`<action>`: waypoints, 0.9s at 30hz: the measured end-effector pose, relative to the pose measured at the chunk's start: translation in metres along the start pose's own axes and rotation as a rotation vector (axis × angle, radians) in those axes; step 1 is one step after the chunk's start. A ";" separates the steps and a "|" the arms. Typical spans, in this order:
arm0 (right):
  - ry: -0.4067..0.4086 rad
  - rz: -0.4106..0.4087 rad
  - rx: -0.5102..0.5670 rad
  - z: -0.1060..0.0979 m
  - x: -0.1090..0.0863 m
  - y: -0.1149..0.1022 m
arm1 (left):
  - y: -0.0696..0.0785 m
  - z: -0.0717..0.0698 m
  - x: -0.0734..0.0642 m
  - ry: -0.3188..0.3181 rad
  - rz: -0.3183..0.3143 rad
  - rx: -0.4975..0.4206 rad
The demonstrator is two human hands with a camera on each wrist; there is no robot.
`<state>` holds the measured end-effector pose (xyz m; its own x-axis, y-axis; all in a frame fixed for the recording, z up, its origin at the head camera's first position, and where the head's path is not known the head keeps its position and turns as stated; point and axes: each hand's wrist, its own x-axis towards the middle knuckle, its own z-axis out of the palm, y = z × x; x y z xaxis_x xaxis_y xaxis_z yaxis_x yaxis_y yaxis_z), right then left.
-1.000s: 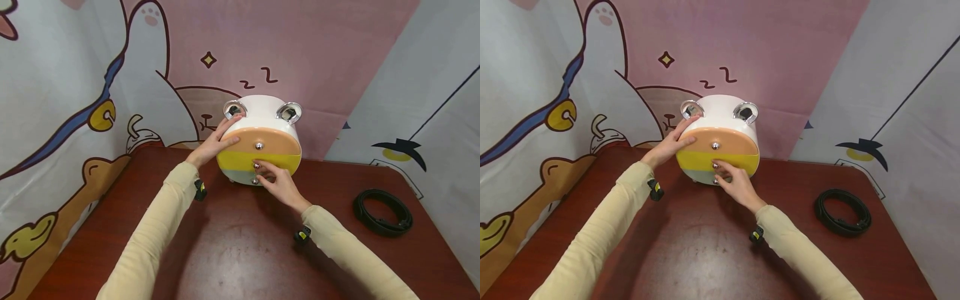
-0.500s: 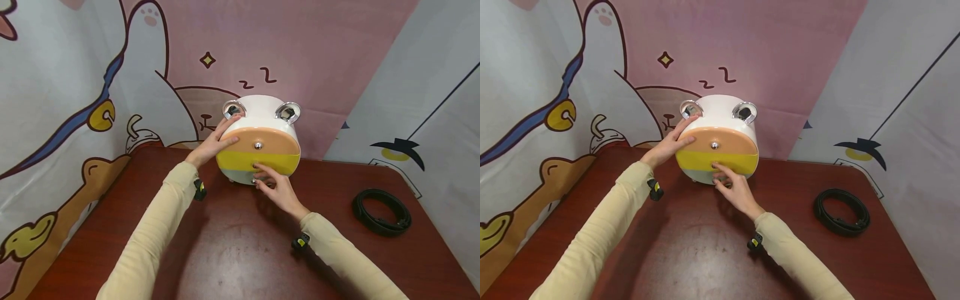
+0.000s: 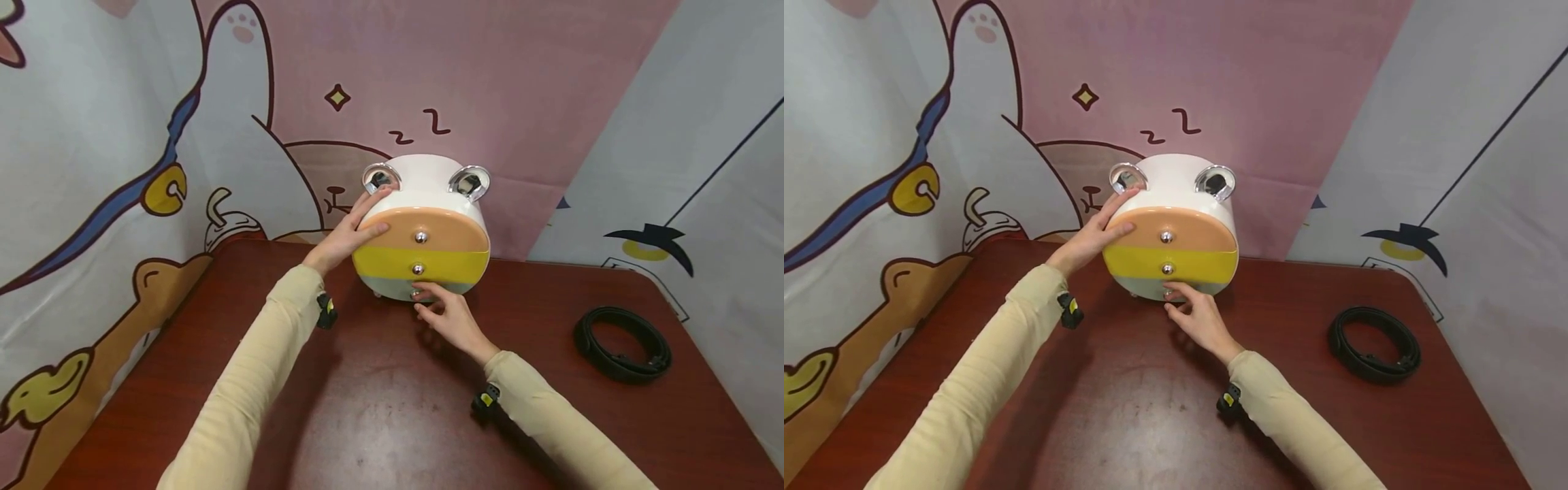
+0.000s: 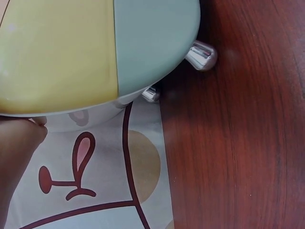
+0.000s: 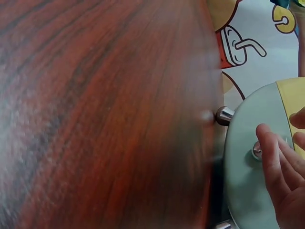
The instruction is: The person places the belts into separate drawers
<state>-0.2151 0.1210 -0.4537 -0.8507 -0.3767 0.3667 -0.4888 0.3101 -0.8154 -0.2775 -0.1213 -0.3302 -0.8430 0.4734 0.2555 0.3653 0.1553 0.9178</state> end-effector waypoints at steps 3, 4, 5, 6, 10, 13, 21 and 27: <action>-0.016 0.030 0.002 0.000 0.000 0.001 | 0.000 0.001 0.000 0.014 0.000 0.007; -0.022 0.041 0.002 0.000 0.000 0.001 | 0.000 0.002 0.000 0.018 -0.004 0.011; -0.029 0.051 0.001 0.000 0.000 0.002 | 0.000 0.002 0.000 0.022 -0.009 0.014; -0.038 0.059 -0.002 0.000 0.000 0.002 | 0.000 0.002 0.000 0.026 -0.014 0.017; -0.073 0.087 -0.033 0.000 0.001 0.004 | -0.001 0.002 0.000 0.035 -0.034 0.028; -0.086 0.113 -0.048 -0.001 0.001 0.006 | 0.000 0.003 -0.001 0.041 -0.035 0.030; -0.112 0.137 -0.044 -0.003 0.007 0.009 | 0.000 0.006 0.000 0.071 0.031 0.042; -0.172 0.153 -0.058 -0.001 0.011 0.009 | -0.022 0.005 0.008 0.104 0.066 0.036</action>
<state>-0.2288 0.1207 -0.4568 -0.8726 -0.4630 0.1555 -0.3716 0.4227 -0.8266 -0.2903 -0.1170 -0.3497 -0.8523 0.3911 0.3473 0.4341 0.1588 0.8868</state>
